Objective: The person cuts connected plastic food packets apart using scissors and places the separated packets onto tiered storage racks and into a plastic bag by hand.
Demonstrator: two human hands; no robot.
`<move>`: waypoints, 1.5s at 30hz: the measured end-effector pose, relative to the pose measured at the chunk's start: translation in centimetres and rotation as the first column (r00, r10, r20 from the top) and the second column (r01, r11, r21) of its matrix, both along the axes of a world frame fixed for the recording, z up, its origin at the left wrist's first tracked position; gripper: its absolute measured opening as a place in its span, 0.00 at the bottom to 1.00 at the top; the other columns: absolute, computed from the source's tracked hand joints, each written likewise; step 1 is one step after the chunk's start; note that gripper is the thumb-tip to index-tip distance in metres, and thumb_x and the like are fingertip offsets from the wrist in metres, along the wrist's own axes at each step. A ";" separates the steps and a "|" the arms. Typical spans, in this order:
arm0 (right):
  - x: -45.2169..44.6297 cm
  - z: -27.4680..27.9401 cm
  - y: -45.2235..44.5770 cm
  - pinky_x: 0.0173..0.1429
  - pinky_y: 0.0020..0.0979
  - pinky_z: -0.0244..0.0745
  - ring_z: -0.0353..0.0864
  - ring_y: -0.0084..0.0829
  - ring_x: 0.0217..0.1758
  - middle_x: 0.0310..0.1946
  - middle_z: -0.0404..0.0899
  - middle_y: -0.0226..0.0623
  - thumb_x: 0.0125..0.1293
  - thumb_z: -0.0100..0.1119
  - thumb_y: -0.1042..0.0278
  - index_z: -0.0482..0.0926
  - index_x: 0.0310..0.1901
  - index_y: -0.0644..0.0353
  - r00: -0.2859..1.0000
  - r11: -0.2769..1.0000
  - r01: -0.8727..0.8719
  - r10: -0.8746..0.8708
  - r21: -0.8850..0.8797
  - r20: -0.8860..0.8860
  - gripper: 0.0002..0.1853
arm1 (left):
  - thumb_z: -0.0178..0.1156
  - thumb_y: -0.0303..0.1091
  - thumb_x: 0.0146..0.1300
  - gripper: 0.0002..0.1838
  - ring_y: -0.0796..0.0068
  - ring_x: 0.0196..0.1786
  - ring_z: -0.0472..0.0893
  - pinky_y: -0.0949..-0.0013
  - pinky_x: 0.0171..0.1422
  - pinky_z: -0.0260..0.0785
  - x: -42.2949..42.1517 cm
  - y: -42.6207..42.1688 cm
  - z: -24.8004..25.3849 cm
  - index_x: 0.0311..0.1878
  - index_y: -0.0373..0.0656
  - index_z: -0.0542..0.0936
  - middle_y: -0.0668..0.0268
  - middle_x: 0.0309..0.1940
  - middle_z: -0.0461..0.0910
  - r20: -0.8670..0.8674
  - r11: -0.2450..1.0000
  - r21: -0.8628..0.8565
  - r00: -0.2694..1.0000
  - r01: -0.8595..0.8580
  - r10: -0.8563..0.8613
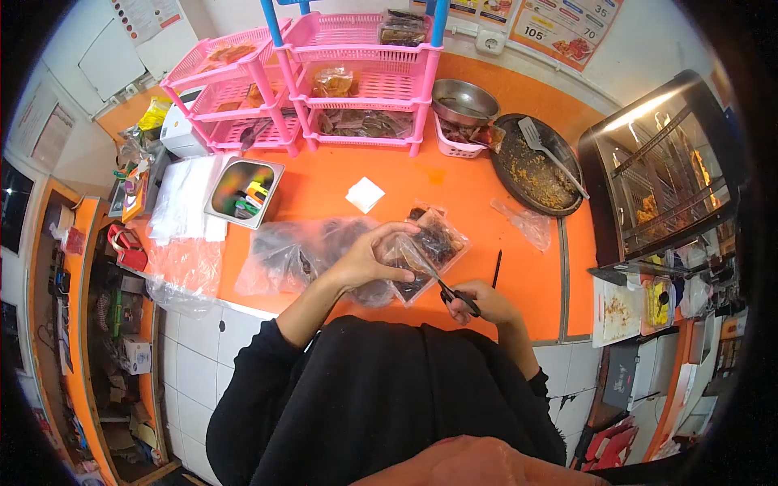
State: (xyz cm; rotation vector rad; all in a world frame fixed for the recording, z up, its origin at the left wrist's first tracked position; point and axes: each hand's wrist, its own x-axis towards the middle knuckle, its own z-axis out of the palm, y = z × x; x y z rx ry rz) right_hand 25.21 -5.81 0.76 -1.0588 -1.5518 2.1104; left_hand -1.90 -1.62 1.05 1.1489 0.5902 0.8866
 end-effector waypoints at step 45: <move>-2.4 -3.2 0.5 0.25 0.22 0.65 0.73 0.21 0.21 0.19 0.74 0.31 0.66 0.58 0.58 0.75 0.28 0.62 0.945 0.940 0.322 -0.327 0.109 0.029 0.15 | 0.56 0.31 0.54 0.06 0.60 0.41 0.79 0.62 0.43 0.71 -11.7 -4.2 -10.1 0.31 0.39 0.78 0.57 0.37 0.78 -0.718 0.740 0.640 -0.182 0.207 0.672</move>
